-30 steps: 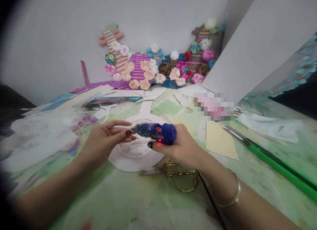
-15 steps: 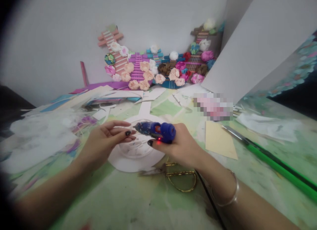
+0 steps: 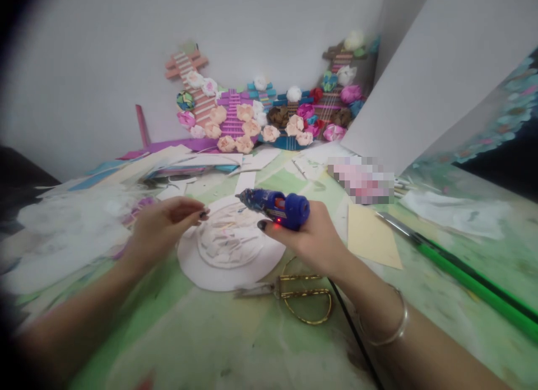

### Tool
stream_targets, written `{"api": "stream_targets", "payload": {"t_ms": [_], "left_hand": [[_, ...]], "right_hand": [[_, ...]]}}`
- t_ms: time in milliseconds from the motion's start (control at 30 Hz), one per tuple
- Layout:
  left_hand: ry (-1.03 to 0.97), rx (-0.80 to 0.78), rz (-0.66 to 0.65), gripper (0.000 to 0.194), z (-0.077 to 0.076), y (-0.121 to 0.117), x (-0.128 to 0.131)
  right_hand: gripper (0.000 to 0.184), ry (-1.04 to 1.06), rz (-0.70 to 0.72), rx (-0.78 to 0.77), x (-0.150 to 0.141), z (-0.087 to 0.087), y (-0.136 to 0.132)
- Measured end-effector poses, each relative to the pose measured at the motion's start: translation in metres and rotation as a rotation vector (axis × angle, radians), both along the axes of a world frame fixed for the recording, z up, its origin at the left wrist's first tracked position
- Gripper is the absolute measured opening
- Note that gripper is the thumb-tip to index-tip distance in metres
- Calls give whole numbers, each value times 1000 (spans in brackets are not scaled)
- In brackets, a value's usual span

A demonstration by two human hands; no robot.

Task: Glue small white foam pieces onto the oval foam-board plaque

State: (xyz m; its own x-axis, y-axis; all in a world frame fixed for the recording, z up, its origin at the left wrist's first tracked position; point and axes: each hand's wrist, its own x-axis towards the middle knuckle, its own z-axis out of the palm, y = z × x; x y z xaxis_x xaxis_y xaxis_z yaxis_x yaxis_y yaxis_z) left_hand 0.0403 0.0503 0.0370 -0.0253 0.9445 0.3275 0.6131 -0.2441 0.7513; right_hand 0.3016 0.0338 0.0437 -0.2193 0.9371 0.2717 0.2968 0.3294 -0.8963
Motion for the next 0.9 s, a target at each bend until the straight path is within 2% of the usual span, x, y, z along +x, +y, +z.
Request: {"api": "stream_targets", "payload": {"t_ms": [67, 133, 267, 367, 600, 900], "left_hand": [[255, 93, 0, 12, -5, 2, -4], [454, 178, -31, 16, -12, 4, -7], [649, 275, -129, 24, -26, 7, -8], [712, 317, -190, 24, -29, 9, -4], [866, 380, -248, 22, -24, 13, 10], [720, 404, -327, 24, -28, 22, 5]], "right_hand": [[16, -6, 2, -5, 0, 0, 0], [16, -11, 6, -5, 0, 1, -1], [18, -14, 5, -4, 0, 2, -1], [19, -14, 13, -1, 0, 2, -1], [14, -6, 16, 32, -1, 0, 0], [15, 19, 24, 22, -2, 2, -1]]}}
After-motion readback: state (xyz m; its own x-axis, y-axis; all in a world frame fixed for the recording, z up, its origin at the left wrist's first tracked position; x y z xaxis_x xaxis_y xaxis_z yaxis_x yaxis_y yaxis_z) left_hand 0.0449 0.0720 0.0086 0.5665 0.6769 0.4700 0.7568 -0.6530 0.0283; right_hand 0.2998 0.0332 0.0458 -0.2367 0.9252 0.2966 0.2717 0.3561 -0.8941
